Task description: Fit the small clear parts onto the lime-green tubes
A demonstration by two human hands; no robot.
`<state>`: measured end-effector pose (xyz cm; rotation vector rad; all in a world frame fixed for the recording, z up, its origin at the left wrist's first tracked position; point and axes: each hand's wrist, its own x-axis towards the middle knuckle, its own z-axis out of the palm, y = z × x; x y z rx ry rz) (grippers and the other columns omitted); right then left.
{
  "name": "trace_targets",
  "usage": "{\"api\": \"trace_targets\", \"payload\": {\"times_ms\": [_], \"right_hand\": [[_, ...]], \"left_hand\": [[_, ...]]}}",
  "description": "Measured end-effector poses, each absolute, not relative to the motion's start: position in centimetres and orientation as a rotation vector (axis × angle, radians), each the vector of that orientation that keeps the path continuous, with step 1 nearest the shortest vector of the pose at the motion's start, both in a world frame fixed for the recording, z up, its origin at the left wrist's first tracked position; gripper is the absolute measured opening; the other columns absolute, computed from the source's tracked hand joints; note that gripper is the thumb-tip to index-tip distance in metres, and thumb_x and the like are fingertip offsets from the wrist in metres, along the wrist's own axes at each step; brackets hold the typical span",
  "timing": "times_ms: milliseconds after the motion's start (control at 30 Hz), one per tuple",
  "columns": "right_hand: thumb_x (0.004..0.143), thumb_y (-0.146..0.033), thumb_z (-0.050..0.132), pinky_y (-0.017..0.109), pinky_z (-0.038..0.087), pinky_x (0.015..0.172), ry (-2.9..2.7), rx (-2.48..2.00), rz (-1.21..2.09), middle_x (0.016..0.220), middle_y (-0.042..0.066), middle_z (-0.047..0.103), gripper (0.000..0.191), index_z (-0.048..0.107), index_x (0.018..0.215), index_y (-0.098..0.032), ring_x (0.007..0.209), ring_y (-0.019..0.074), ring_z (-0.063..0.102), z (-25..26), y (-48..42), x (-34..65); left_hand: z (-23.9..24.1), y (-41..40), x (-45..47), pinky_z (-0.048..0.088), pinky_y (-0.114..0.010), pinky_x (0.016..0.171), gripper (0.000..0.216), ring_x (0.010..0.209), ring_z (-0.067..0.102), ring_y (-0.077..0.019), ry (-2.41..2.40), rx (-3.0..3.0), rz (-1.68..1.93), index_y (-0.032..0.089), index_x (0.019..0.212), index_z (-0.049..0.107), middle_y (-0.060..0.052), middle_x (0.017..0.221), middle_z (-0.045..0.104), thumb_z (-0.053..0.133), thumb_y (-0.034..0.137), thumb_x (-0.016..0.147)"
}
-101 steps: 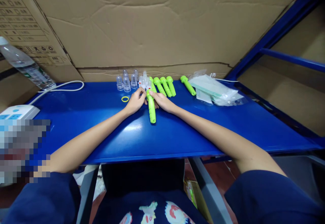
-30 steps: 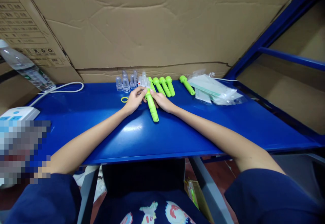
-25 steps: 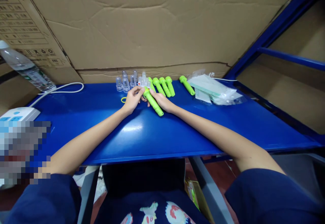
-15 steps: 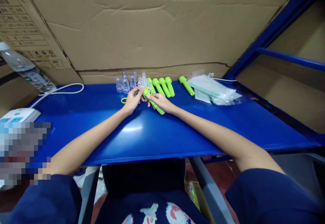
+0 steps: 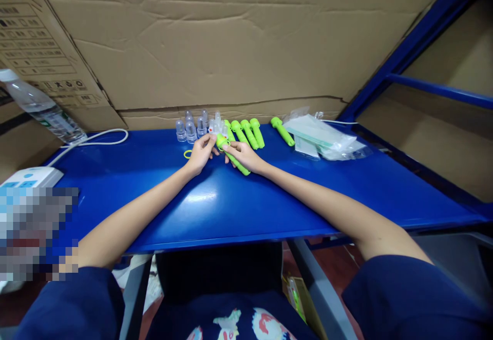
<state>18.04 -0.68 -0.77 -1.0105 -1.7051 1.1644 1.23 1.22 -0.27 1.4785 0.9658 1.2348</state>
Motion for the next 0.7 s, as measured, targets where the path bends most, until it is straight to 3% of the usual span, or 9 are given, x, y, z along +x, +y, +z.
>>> {"api": "trace_targets", "payload": {"times_ms": [433,600,700], "right_hand": [[0.09,-0.058,0.065,0.021,0.043,0.043,-1.721,-0.996,1.139,0.062,-0.002,0.064,0.042,0.059,0.08,-0.017,0.043,0.0081,0.053,-0.7,-0.9,18.0],[0.087,-0.059,0.066,0.023,0.044,0.046,-1.735,-1.035,1.046,0.065,0.0,0.064,0.042,0.056,0.079,-0.019,0.046,0.01,0.053,-0.5,-0.4,18.5],[0.091,-0.053,0.059,0.026,0.048,0.056,-1.686,-1.122,0.831,0.068,0.002,0.065,0.036,0.051,0.077,-0.021,0.054,0.0133,0.057,0.0,0.7,20.0]], "left_hand": [[0.1,0.7,1.1,0.037,-0.014,0.045,0.023,0.054,0.057,-0.0048,0.895,1.493,1.207,0.016,0.081,0.058,0.004,0.068,0.059,0.071,0.033,0.089],[-0.1,0.8,1.1,0.038,-0.016,0.045,0.026,0.056,0.061,-0.0044,0.909,1.457,1.224,0.018,0.103,0.054,-0.001,0.095,0.07,0.071,0.03,0.088],[-0.2,0.9,1.2,0.039,-0.016,0.045,0.026,0.055,0.062,-0.0044,0.931,1.45,1.198,0.02,0.11,0.051,-0.003,0.107,0.071,0.066,0.028,0.091]]}}
